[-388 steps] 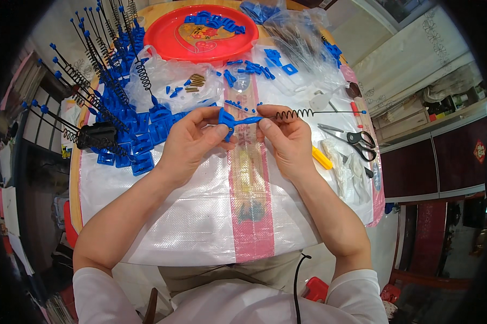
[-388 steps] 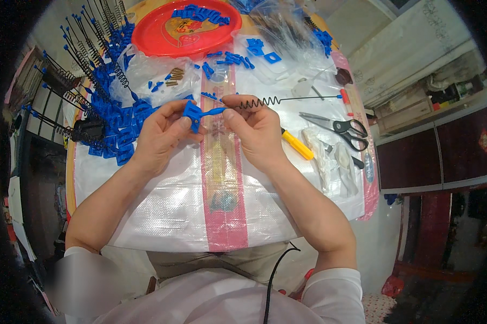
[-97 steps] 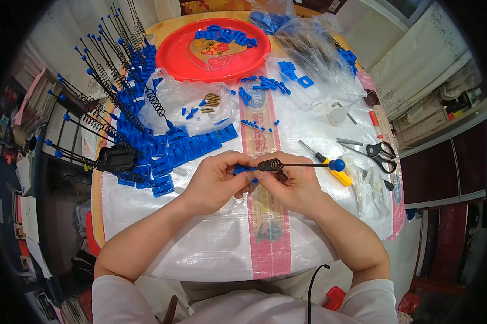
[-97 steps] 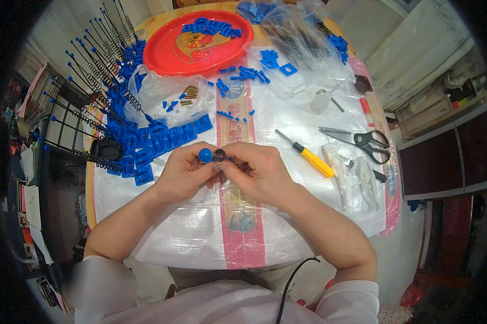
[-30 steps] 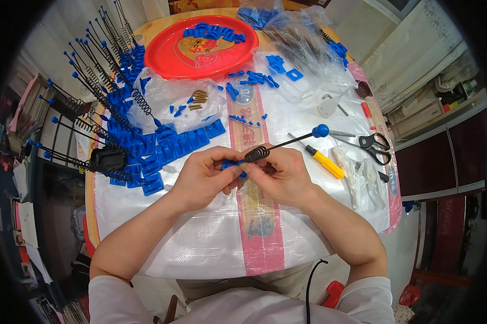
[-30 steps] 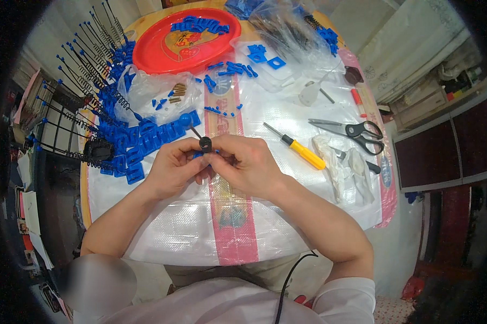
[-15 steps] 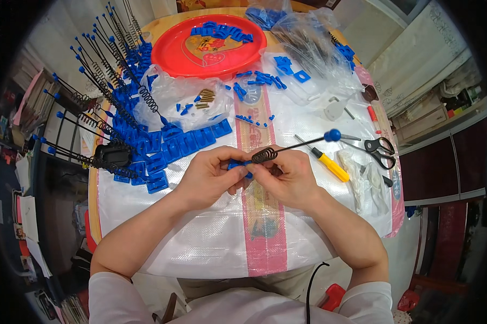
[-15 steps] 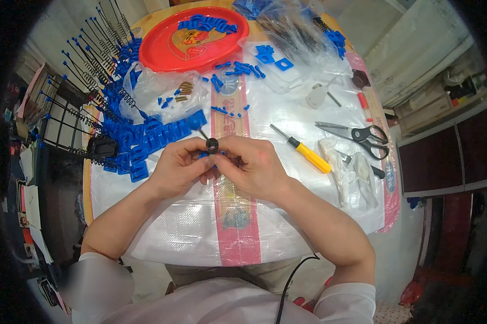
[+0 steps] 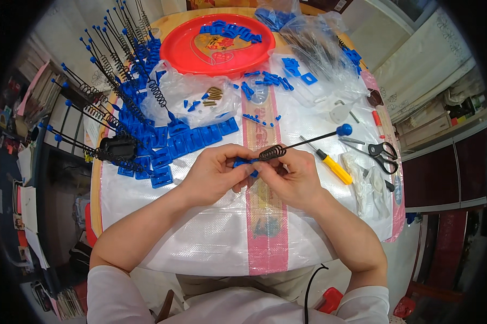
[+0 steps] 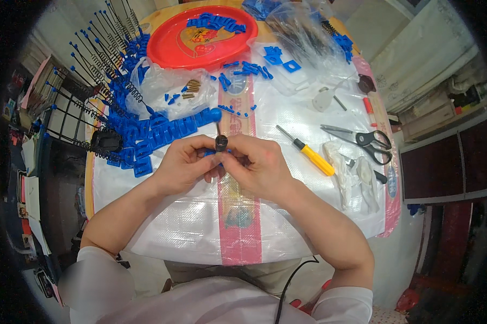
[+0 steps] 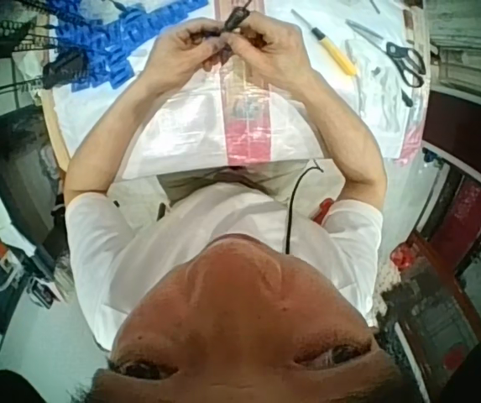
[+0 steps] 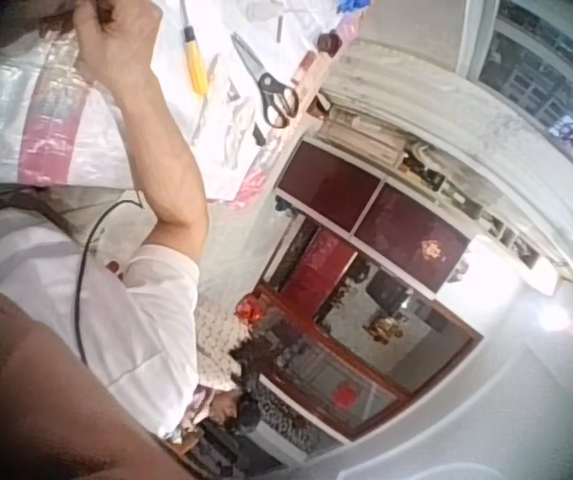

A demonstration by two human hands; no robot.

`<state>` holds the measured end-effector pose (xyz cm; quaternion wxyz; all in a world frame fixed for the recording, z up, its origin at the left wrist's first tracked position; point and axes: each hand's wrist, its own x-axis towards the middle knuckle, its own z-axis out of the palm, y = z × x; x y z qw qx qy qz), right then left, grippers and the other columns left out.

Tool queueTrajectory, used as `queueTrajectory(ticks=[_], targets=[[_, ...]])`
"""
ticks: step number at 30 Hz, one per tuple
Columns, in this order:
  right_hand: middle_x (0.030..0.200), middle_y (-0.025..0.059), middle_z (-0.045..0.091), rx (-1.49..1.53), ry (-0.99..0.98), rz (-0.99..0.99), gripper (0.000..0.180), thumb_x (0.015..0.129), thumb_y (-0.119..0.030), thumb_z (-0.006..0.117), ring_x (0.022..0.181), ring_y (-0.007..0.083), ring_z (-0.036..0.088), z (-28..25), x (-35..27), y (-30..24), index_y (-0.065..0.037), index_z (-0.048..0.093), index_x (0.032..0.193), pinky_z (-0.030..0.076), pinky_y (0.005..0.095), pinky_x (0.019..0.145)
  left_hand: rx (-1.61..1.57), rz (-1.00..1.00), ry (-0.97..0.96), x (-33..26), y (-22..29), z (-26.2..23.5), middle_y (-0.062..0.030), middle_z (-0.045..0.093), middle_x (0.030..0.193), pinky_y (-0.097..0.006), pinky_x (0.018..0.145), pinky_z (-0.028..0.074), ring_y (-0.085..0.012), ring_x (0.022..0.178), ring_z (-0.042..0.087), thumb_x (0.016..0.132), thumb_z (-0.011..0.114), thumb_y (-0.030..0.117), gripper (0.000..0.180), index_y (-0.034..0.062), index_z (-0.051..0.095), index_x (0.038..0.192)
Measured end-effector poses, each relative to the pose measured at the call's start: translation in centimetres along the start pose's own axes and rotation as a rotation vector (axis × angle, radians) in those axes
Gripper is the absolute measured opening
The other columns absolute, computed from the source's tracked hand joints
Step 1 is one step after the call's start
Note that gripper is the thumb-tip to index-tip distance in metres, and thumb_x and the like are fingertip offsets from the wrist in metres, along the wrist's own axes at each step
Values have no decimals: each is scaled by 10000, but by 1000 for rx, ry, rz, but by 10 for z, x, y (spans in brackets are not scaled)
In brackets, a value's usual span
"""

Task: Assembling small blue plastic parts and metal springs onto a rod at a workbench.

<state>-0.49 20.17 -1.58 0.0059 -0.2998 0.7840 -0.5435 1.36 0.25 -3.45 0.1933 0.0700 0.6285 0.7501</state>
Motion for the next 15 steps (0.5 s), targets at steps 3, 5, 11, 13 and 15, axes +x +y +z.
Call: queueTrajectory(ticks=[3,5,11,13,15], targets=[[770,81,669,5,3,0,156,865,-53,680,643,141,681,0,1,-3,-7,674,1013,536,262,572,-8,-1,-6,0,-1,-1,-59,640,857,-223,568,459,-85,682,572,938,576,-6,242,-36,611,1176],[760,76,664,2,8,-6,145,865,-55,680,633,134,671,-1,1,-2,-8,675,1002,531,257,569,0,-1,-9,0,0,0,-60,640,859,-222,566,458,-84,682,574,938,577,-7,247,-37,610,1181],[745,64,653,-11,3,2,131,867,-55,676,616,117,652,-1,0,-2,-12,674,991,515,249,557,-17,14,-1,-1,0,1,-50,649,855,-216,557,462,-78,676,581,941,603,29,232,-29,623,1164],[742,57,650,-12,17,-13,132,868,-56,676,619,112,651,0,1,-3,-12,674,993,512,249,554,-25,33,-20,0,-4,-2,-39,667,869,-209,558,479,-73,695,602,950,644,94,205,-5,643,1129],[740,55,656,2,19,-4,131,869,-56,676,617,107,649,0,1,-3,-10,674,991,509,247,553,-15,25,-17,1,-1,-1,-40,666,863,-207,555,476,-73,692,600,949,645,92,204,-7,643,1128]])
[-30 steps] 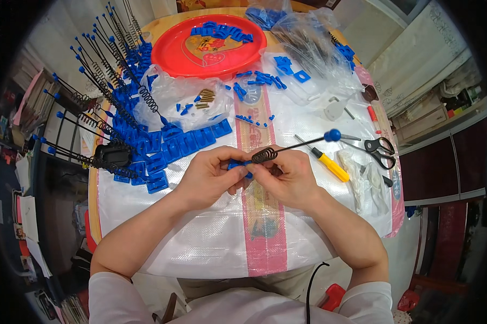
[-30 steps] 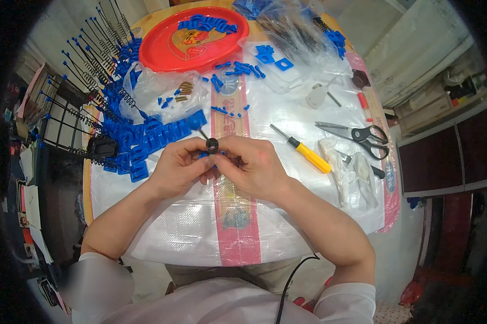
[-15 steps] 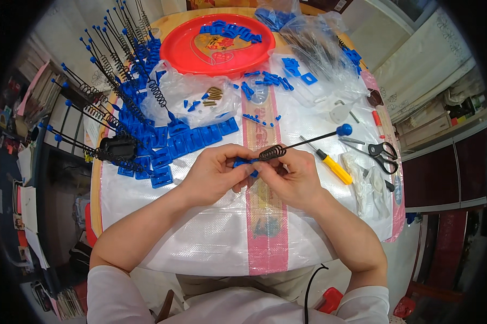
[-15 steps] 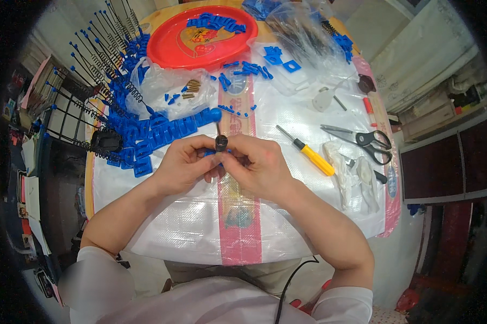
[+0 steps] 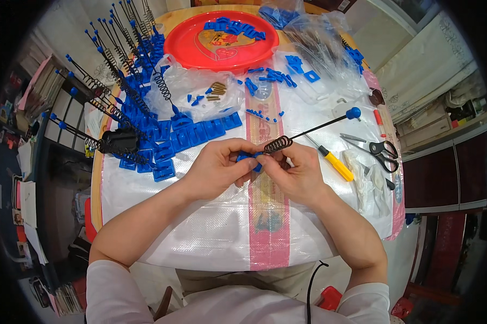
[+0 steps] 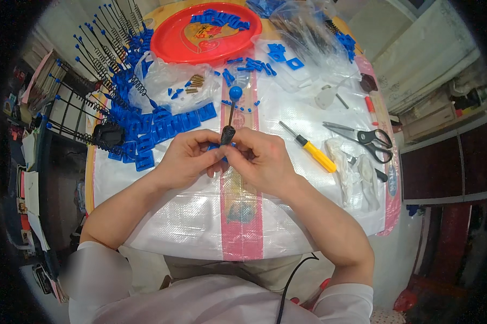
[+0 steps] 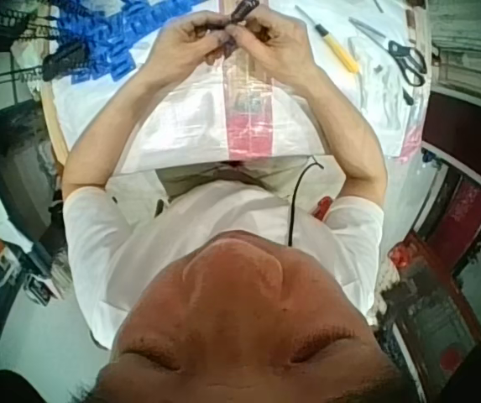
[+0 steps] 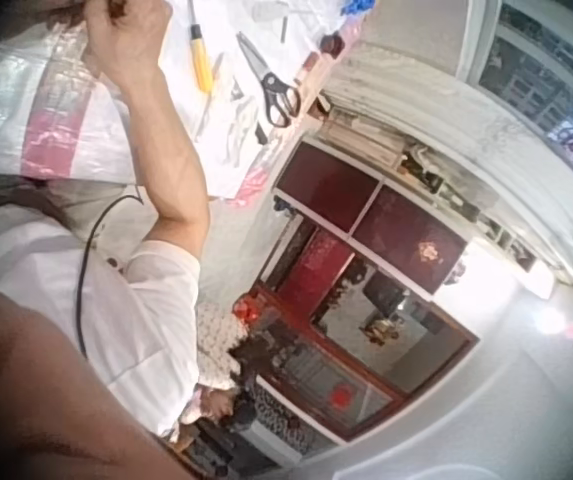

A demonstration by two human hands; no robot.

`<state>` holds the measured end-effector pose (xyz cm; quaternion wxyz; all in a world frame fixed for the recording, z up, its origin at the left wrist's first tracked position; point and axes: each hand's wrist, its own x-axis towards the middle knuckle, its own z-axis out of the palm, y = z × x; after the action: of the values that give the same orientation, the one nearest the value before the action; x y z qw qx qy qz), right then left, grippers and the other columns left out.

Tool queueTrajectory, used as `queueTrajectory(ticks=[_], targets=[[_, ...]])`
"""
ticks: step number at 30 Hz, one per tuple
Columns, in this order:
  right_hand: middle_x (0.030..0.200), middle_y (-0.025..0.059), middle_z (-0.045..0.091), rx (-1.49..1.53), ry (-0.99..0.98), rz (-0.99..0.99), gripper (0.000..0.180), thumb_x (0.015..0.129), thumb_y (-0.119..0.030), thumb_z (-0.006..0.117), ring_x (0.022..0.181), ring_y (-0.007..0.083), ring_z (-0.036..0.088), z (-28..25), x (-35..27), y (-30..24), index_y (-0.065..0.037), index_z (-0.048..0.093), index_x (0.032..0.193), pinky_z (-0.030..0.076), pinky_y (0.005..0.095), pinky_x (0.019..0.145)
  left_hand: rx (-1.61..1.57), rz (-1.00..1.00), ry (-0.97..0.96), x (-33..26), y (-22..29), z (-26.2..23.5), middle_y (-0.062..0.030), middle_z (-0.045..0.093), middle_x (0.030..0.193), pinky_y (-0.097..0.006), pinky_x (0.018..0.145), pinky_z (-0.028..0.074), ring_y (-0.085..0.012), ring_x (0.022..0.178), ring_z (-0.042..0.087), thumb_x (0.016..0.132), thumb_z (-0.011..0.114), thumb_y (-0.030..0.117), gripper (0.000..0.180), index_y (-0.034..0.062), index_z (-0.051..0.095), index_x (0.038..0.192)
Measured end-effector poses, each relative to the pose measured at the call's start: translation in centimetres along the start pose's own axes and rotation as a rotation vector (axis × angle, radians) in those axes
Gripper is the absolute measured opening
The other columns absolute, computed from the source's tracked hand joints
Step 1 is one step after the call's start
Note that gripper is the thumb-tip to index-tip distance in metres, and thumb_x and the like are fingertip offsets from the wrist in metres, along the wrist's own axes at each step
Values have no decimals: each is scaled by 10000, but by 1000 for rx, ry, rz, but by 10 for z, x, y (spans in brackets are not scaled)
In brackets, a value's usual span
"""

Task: Assembling small blue plastic parts and metal springs onto a rod at a workbench.

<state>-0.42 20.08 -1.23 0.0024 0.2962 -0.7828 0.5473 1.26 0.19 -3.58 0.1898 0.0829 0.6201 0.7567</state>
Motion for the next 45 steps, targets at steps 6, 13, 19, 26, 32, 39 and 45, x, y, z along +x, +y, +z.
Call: queueTrajectory(ticks=[6,13,19,26,32,39,45], targets=[[742,68,680,-46,-6,-15,121,867,-49,675,621,102,654,-1,0,0,1,670,978,510,240,555,14,0,2,0,-2,-1,-42,665,852,-204,557,476,-75,692,602,948,645,88,196,-12,644,1117],[731,79,678,-30,-1,23,107,864,-50,676,624,104,659,1,0,1,2,666,957,513,244,558,-20,-12,-9,0,1,0,-46,668,854,-205,563,483,-73,686,605,944,649,84,197,-16,643,1114],[734,78,675,-49,4,27,104,870,-58,674,637,100,663,0,0,0,4,666,953,517,247,565,5,-14,12,0,0,-1,-44,669,839,-203,540,487,-73,671,617,940,657,91,211,-27,646,1115],[735,66,671,-36,102,-53,242,901,-79,661,617,72,607,0,2,7,-3,660,1131,468,232,536,-3,-59,43,0,2,-2,-43,652,767,-214,495,477,-82,590,603,945,630,90,222,-25,643,1134],[700,49,642,-60,103,14,255,913,-89,651,566,49,526,0,2,10,2,653,1152,414,225,505,-154,-66,8,3,6,-12,-94,667,831,-250,479,510,-147,581,642,957,610,100,213,-27,629,1126],[686,49,640,-37,107,29,224,905,-94,673,565,49,532,2,0,11,13,667,1102,419,223,505,-261,-77,-16,4,3,-18,-104,661,833,-263,459,500,-172,578,648,967,606,121,195,-12,620,1108],[691,54,650,-36,107,30,185,899,-90,683,578,54,554,2,0,8,16,685,1050,437,221,516,-300,-71,-23,5,6,-19,-103,648,815,-280,447,479,-187,560,636,972,602,145,198,-4,607,1102]])
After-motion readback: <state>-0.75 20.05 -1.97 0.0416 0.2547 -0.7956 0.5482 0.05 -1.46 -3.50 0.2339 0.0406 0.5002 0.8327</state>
